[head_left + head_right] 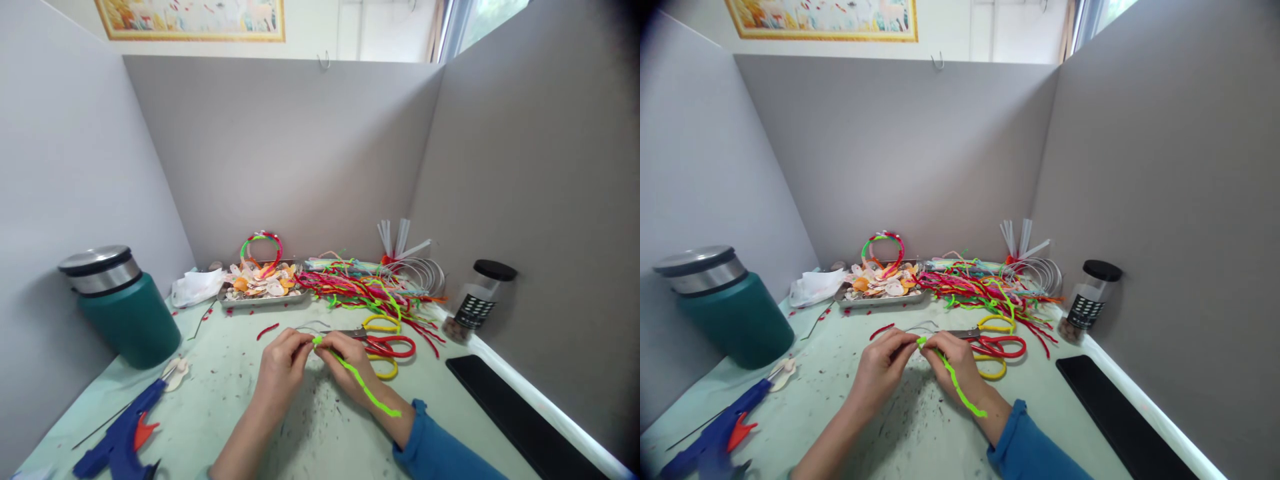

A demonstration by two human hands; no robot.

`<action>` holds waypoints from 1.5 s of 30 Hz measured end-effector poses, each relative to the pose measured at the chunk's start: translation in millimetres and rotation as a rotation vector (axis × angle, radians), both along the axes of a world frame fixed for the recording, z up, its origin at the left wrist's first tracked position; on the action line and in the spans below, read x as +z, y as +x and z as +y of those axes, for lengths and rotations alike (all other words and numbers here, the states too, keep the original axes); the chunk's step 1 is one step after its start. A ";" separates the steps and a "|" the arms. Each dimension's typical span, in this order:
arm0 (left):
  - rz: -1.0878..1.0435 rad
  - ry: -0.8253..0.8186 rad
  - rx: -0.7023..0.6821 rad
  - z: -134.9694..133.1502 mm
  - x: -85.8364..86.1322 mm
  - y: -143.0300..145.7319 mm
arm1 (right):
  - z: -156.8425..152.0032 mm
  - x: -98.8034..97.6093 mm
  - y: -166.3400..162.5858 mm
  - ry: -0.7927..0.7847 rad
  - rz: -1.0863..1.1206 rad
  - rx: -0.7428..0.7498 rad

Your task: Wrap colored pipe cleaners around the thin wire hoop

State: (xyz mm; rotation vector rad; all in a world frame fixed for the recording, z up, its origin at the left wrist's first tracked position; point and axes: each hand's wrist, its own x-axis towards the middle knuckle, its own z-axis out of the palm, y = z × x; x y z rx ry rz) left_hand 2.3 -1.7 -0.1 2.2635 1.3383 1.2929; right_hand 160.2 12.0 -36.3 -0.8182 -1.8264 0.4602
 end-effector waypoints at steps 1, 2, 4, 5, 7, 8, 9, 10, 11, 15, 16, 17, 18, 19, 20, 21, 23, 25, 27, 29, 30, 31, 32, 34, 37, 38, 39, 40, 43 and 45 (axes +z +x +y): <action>0.004 0.004 0.009 0.0 0.2 0.1 | -0.4 -0.2 -0.1 -0.007 -0.013 0.000; 0.010 0.010 0.020 0.1 0.2 0.1 | -0.8 -0.4 -0.3 -0.013 -0.025 -0.007; 0.029 0.030 0.044 0.4 0.0 0.1 | -1.4 -0.7 -0.7 -0.021 -0.050 -0.018; 0.042 0.045 0.056 0.5 -0.5 -0.1 | -1.8 -0.4 -1.0 -0.022 -0.059 -0.021; 0.073 0.080 0.081 0.7 -2.1 -0.6 | -2.9 1.2 -1.6 -0.022 -0.072 -0.020; 0.090 0.097 0.095 0.6 -3.2 -0.9 | -3.5 2.3 -1.9 -0.022 -0.074 -0.019; 0.108 0.111 0.110 0.4 -4.4 -1.1 | -4.1 3.5 -2.2 -0.021 -0.074 -0.019; 0.127 0.119 0.125 0.1 -5.4 -1.4 | -4.7 4.6 -2.5 -0.020 -0.072 -0.019; 0.145 0.119 0.137 -0.3 -6.2 -1.6 | -5.1 5.4 -2.7 -0.018 -0.068 -0.019; 0.173 0.047 0.181 -1.8 -5.7 -1.7 | -4.8 4.6 -2.7 -0.019 -0.061 0.012; 0.169 0.023 0.190 -2.0 -4.9 -1.5 | -4.3 3.5 -2.5 -0.025 -0.062 0.020; 0.163 0.002 0.194 -2.2 -4.0 -1.2 | -3.8 2.3 -2.4 -0.033 -0.062 0.023; 0.154 -0.016 0.194 -2.3 -3.1 -1.0 | -3.2 1.2 -2.4 -0.042 -0.062 0.021; 0.144 -0.031 0.191 -2.3 -2.3 -0.7 | -2.7 0.1 -2.4 -0.048 -0.061 0.013; 0.133 -0.042 0.187 -2.3 -1.7 -0.5 | -2.2 -0.7 -2.4 -0.054 -0.060 0.002; 0.120 -0.050 0.186 -2.3 -1.2 -0.3 | -1.9 -1.4 -2.5 -0.058 -0.060 -0.011; 0.099 -0.060 0.194 -2.3 -0.7 -0.1 | -1.6 -2.0 -2.8 -0.060 -0.059 -0.030; 0.093 -0.066 0.205 -2.2 -0.5 -0.1 | -1.8 -1.9 -3.0 -0.056 -0.064 -0.033; 0.099 -0.064 0.214 -2.2 -0.6 -0.3 | -2.4 -0.9 -2.9 -0.051 -0.084 -0.016; 0.109 -0.058 0.217 -2.3 -0.8 -0.5 | -3.2 0.5 -2.6 -0.046 -0.112 0.011; 0.114 -0.054 0.221 -2.3 -1.0 -0.6 | -3.6 1.2 -2.4 -0.043 -0.123 0.026; 0.118 -0.053 0.227 -2.3 -1.3 -0.6 | -4.0 1.8 -2.2 -0.040 -0.131 0.041; 0.120 -0.053 0.233 -2.3 -1.7 -0.7 | -4.3 2.3 -2.0 -0.038 -0.138 0.056; 0.121 -0.059 0.242 -1.9 -2.6 -0.8 | -4.8 2.8 -1.7 -0.034 -0.143 0.079; 0.107 -0.067 0.229 -0.6 -3.5 -1.2 | -5.0 2.7 -1.9 -0.030 -0.130 0.086; 0.100 -0.067 0.217 -0.1 -3.6 -1.4 | -5.0 2.6 -2.0 -0.030 -0.125 0.077; 0.091 -0.064 0.202 0.5 -3.5 -1.5 | -4.9 2.5 -2.1 -0.028 -0.119 0.064; 0.080 -0.057 0.187 1.0 -3.3 -1.6 | -4.8 2.4 -2.1 -0.026 -0.113 0.047; 0.048 -0.044 0.153 2.2 -3.1 -1.9 | -4.7 2.4 -2.0 -0.023 -0.099 0.006; 0.038 -0.048 0.155 2.7 -3.7 -1.9 | -4.9 2.5 -1.7 -0.017 -0.101 0.016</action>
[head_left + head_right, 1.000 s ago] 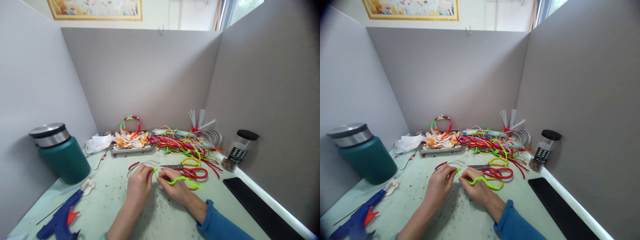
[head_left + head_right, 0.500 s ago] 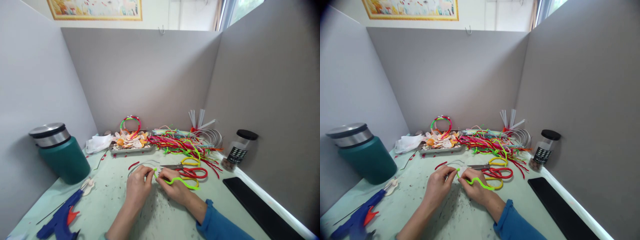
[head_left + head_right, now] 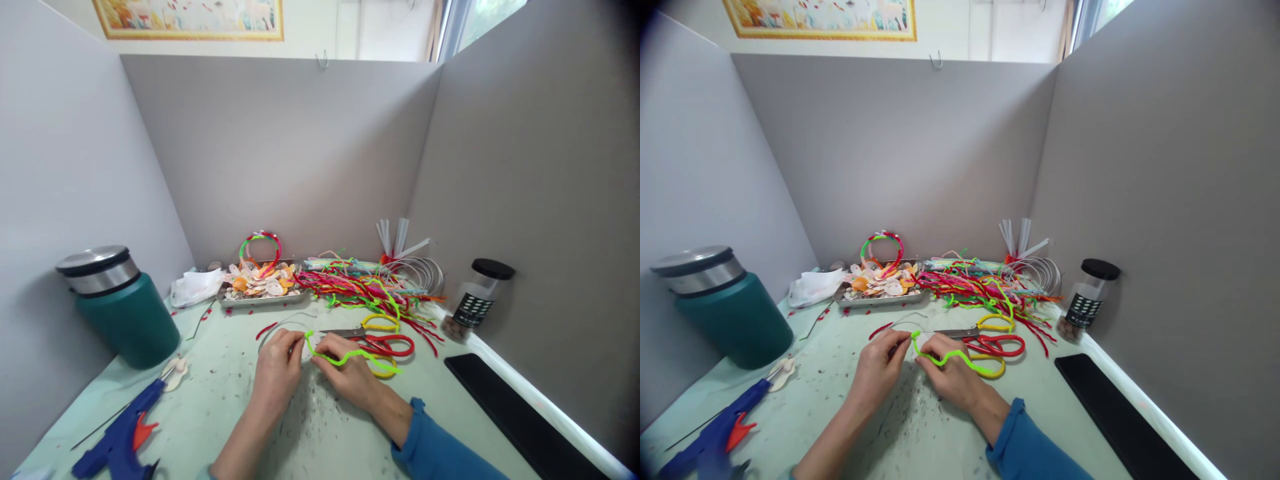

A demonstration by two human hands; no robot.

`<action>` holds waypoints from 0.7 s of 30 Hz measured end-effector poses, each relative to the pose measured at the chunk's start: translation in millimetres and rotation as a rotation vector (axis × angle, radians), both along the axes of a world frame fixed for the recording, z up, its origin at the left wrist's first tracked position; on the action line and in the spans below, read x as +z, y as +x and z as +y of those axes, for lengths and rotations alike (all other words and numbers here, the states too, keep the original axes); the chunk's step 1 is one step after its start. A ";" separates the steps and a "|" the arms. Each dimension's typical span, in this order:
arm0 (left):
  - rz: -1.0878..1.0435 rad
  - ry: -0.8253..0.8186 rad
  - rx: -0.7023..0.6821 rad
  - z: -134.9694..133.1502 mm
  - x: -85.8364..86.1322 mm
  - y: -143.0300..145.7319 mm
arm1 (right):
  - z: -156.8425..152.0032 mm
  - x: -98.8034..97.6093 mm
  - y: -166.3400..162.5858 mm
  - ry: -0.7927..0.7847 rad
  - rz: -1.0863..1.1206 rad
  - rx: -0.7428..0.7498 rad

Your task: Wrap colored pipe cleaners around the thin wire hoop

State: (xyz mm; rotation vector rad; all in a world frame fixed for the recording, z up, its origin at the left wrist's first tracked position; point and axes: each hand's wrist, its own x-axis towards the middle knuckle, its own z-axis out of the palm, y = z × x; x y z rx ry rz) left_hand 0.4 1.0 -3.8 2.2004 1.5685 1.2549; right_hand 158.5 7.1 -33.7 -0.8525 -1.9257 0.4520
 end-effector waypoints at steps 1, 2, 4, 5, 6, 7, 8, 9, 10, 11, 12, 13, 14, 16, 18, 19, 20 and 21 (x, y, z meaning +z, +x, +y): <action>-0.001 -0.005 0.004 0.1 -0.5 0.0 | -0.1 0.0 0.1 0.007 -0.006 0.015; 0.002 -0.012 0.007 0.1 -1.2 0.0 | -0.2 -0.1 0.1 0.019 -0.012 0.034; 0.021 -0.033 0.014 -0.5 -2.7 0.3 | -0.3 -0.7 -0.1 0.050 -0.021 0.070; 0.040 -0.047 0.017 -1.1 -3.3 0.5 | -0.2 -1.0 -0.3 0.066 -0.019 0.085; 0.065 -0.062 0.017 -2.0 -3.8 0.7 | -0.1 -1.3 -0.5 0.081 -0.012 0.096; 0.095 -0.078 0.015 -3.0 -4.1 1.0 | 0.1 -1.4 -0.6 0.090 0.000 0.104; 0.126 -0.092 0.015 -4.1 -4.2 1.3 | 0.3 -1.4 -0.7 0.092 0.016 0.105; 0.158 -0.102 0.013 -5.2 -4.1 1.5 | 0.5 -1.2 -0.8 0.087 0.037 0.099; 0.189 -0.110 0.013 -6.2 -3.9 1.8 | 0.9 -0.8 -0.8 0.079 0.064 0.087; 0.219 -0.112 0.013 -7.1 -3.6 2.0 | 1.3 -0.3 -0.9 0.068 0.094 0.069; 0.247 -0.109 0.014 -7.6 -3.3 2.1 | 1.8 0.3 -0.9 0.056 0.124 0.050; 0.274 -0.103 0.011 -8.0 -3.0 2.2 | 2.5 0.8 -1.0 0.047 0.155 0.032; 0.300 -0.092 0.005 -8.1 -2.9 2.3 | 3.3 1.2 -1.2 0.039 0.184 0.017; 0.345 -0.071 -0.018 -7.9 -3.1 2.5 | 5.3 1.3 -1.7 0.015 0.232 0.000; 0.377 -0.053 -0.057 -7.5 -3.5 2.9 | 7.8 0.1 -2.4 -0.030 0.281 -0.011; 0.382 -0.042 -0.079 -7.4 -3.7 3.1 | 9.2 -0.8 -2.6 -0.062 0.306 -0.019; 0.378 -0.031 -0.103 -7.5 -4.0 3.3 | 10.8 -2.0 -2.8 -0.101 0.329 -0.029; 0.367 -0.018 -0.125 -7.7 -4.1 3.6 | 12.3 -3.1 -2.8 -0.141 0.350 -0.042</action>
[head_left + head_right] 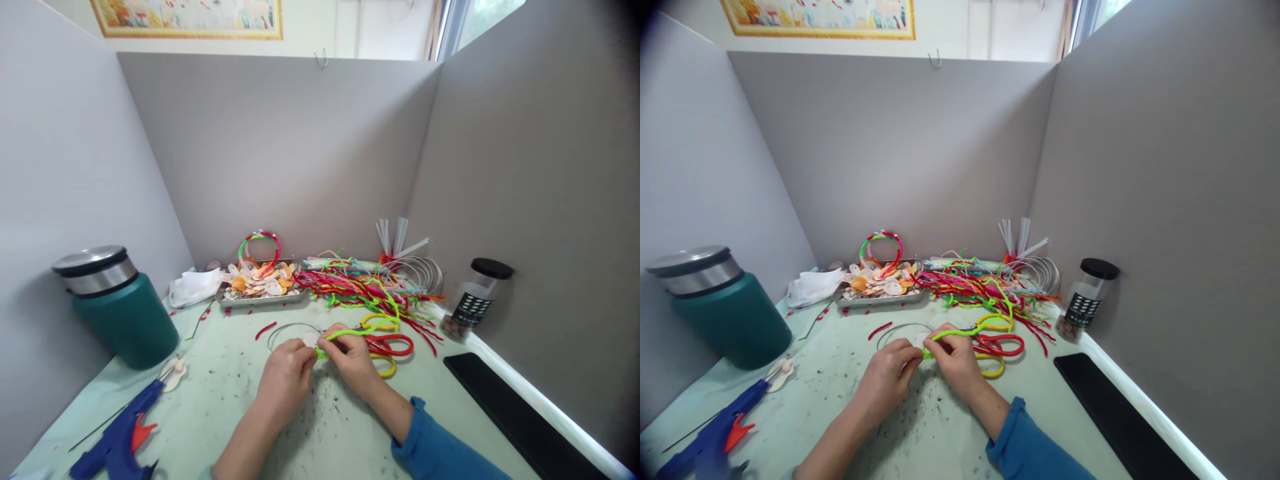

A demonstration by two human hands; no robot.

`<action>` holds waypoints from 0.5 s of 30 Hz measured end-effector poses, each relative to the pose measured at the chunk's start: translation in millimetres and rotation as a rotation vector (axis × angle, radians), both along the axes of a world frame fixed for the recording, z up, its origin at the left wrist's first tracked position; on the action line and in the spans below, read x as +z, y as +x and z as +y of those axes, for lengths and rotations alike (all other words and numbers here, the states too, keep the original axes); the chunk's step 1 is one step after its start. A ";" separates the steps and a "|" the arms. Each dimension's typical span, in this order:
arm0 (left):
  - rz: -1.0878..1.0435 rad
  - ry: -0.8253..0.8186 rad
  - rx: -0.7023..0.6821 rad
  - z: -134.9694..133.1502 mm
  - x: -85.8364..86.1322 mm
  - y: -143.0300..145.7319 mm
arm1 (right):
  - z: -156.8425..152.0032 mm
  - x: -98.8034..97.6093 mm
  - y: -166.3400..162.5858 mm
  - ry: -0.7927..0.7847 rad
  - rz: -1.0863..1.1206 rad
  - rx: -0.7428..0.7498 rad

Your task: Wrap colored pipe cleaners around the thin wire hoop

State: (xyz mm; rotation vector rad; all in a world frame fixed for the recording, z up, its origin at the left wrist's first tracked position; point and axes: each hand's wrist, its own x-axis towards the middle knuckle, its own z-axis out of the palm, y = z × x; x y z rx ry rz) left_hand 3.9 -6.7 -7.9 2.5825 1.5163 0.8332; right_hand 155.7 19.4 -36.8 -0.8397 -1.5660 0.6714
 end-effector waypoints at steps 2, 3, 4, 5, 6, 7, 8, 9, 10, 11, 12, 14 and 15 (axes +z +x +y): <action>-0.031 0.015 -0.034 -0.8 -0.2 0.3 | 2.9 -2.0 0.3 -0.083 0.027 -0.019; -0.047 0.021 -0.043 -1.3 -0.2 0.4 | 4.2 -2.8 0.6 -0.122 0.037 -0.025; -0.062 0.028 -0.046 -1.6 -0.2 0.4 | 5.3 -3.5 0.8 -0.158 0.050 -0.024; -0.076 0.034 -0.044 -1.9 0.0 0.4 | 6.2 -4.2 1.0 -0.190 0.066 -0.015; -0.087 0.042 -0.041 -2.0 0.3 0.4 | 7.0 -4.9 1.1 -0.219 0.086 -0.001; -0.092 0.049 -0.041 -1.9 0.6 0.4 | 7.7 -5.9 1.0 -0.241 0.108 0.018; -0.088 0.059 -0.048 -1.7 1.0 0.3 | 8.3 -7.0 0.7 -0.260 0.127 0.038; -0.077 0.070 -0.057 -1.3 1.4 0.2 | 8.8 -8.3 0.3 -0.276 0.142 0.056; -0.061 0.082 -0.072 -0.8 1.6 0.1 | 9.2 -9.6 -0.2 -0.291 0.153 0.072; -0.047 0.098 -0.085 -0.2 1.8 0.0 | 9.4 -10.6 -0.7 -0.304 0.162 0.084; -0.039 0.115 -0.092 0.3 1.7 -0.1 | 9.3 -11.3 -1.2 -0.316 0.170 0.095; -0.044 0.149 -0.086 1.4 1.1 -0.2 | 8.5 -10.7 -1.6 -0.334 0.189 0.113; -0.051 0.162 -0.082 1.9 0.6 -0.2 | 7.8 -9.4 -1.3 -0.338 0.201 0.116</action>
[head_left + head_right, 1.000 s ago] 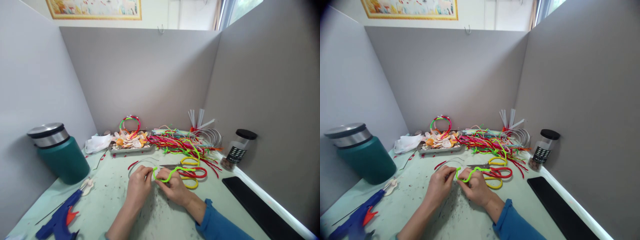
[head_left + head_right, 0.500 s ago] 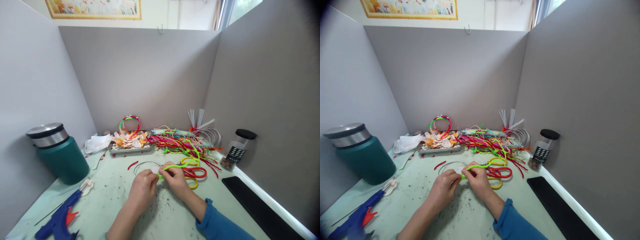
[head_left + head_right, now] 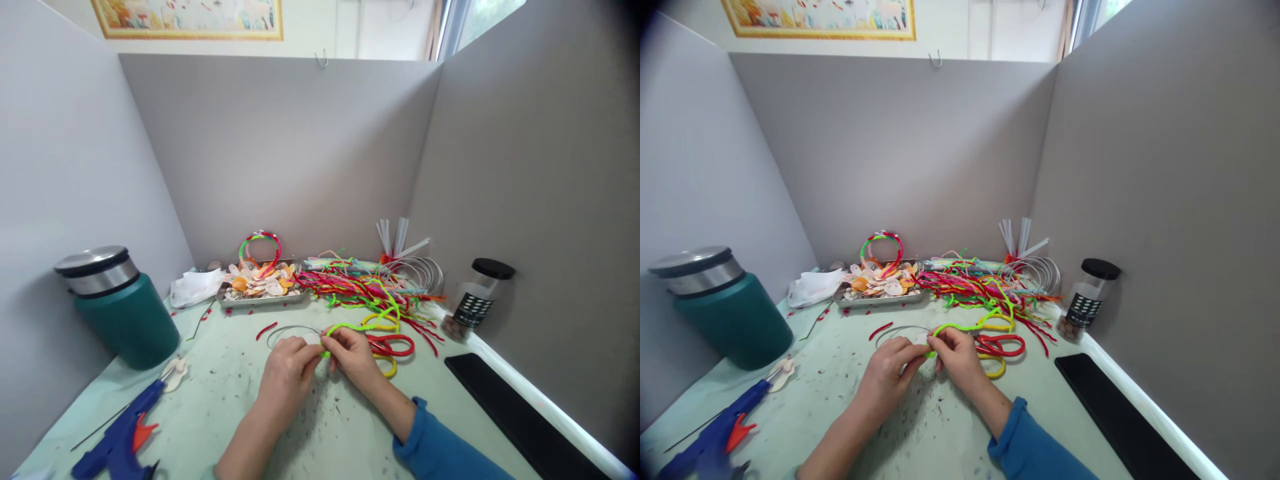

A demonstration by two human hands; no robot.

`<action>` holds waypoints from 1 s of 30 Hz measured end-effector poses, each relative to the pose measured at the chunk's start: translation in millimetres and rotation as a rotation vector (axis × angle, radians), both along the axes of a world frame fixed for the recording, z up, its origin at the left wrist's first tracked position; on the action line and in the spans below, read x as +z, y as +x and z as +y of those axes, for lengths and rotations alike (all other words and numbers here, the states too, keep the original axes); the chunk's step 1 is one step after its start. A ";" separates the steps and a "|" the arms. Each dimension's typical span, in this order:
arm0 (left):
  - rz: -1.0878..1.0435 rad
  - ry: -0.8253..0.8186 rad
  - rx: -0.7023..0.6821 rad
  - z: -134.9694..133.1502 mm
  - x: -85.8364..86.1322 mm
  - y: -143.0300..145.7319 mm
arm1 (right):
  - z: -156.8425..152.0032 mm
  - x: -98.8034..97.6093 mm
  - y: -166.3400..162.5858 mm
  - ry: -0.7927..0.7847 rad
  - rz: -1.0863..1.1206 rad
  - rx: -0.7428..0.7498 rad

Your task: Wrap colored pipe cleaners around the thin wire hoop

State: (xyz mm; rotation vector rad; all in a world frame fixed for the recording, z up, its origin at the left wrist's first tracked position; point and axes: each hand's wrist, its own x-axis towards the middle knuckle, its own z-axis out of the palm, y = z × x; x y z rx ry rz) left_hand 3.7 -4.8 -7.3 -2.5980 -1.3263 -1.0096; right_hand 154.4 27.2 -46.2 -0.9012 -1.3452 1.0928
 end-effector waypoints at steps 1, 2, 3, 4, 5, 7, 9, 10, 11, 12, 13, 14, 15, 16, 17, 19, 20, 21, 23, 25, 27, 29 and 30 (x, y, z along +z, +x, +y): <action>-0.007 0.011 0.004 0.4 -0.5 0.0 | -0.8 1.8 0.6 0.000 0.011 -0.001; -0.011 0.020 0.007 0.7 -1.0 0.1 | -1.7 3.9 1.6 0.000 0.021 -0.007; -0.014 0.029 0.007 0.9 -1.5 0.1 | -2.4 6.0 2.9 0.001 0.030 -0.020; -0.015 0.038 0.004 1.2 -1.8 0.2 | -2.9 7.7 4.3 0.003 0.039 -0.038; -0.018 0.049 0.001 1.4 -2.0 0.3 | -3.2 8.9 5.8 0.004 0.046 -0.055; -0.027 0.074 -0.004 2.0 -2.2 0.3 | -2.7 9.1 8.3 0.007 0.035 -0.088; -0.043 0.104 0.003 2.6 -2.1 -0.1 | -1.4 6.9 9.4 0.038 -0.028 -0.131; -0.056 0.116 0.015 3.0 -2.0 -0.4 | -0.6 5.4 9.5 0.065 -0.075 -0.154; -0.074 0.125 0.032 3.4 -1.9 -0.8 | 0.1 4.1 9.4 0.098 -0.123 -0.176; -0.095 0.129 0.050 3.8 -1.8 -1.2 | 0.5 3.0 9.1 0.137 -0.168 -0.194; -0.117 0.129 0.069 4.1 -1.7 -1.5 | 0.6 2.5 8.9 0.177 -0.206 -0.205; -0.135 0.124 0.083 4.3 -1.4 -1.9 | 0.3 2.5 8.7 0.214 -0.236 -0.212; -0.150 0.118 0.094 4.5 -1.2 -2.1 | -0.4 3.2 8.6 0.246 -0.262 -0.214; -0.163 0.111 0.105 4.5 -0.8 -2.2 | -1.5 4.3 8.7 0.274 -0.283 -0.216; -0.176 0.105 0.116 4.4 -0.4 -2.3 | -2.8 5.6 8.9 0.297 -0.302 -0.215; -0.203 0.091 0.143 4.0 0.3 -2.3 | -6.0 8.5 9.4 0.332 -0.336 -0.207; -0.218 0.083 0.161 3.7 0.6 -2.4 | -7.6 9.6 9.6 0.348 -0.353 -0.199; -0.231 0.072 0.179 3.4 0.9 -2.5 | -9.1 10.4 9.6 0.363 -0.372 -0.189; -0.247 0.042 0.212 2.7 1.0 -2.7 | -11.4 10.8 9.5 0.385 -0.409 -0.161; -0.265 -0.009 0.236 2.2 1.1 -2.9 | -12.8 10.5 9.2 0.395 -0.432 -0.135; -0.291 -0.073 0.248 2.2 1.5 -3.0 | -13.6 10.7 8.8 0.384 -0.440 -0.118; -0.318 -0.139 0.252 2.7 2.4 -2.9 | -14.1 11.9 8.4 0.344 -0.431 -0.101; -0.327 -0.168 0.250 3.0 2.9 -2.8 | -14.2 12.6 8.2 0.317 -0.422 -0.091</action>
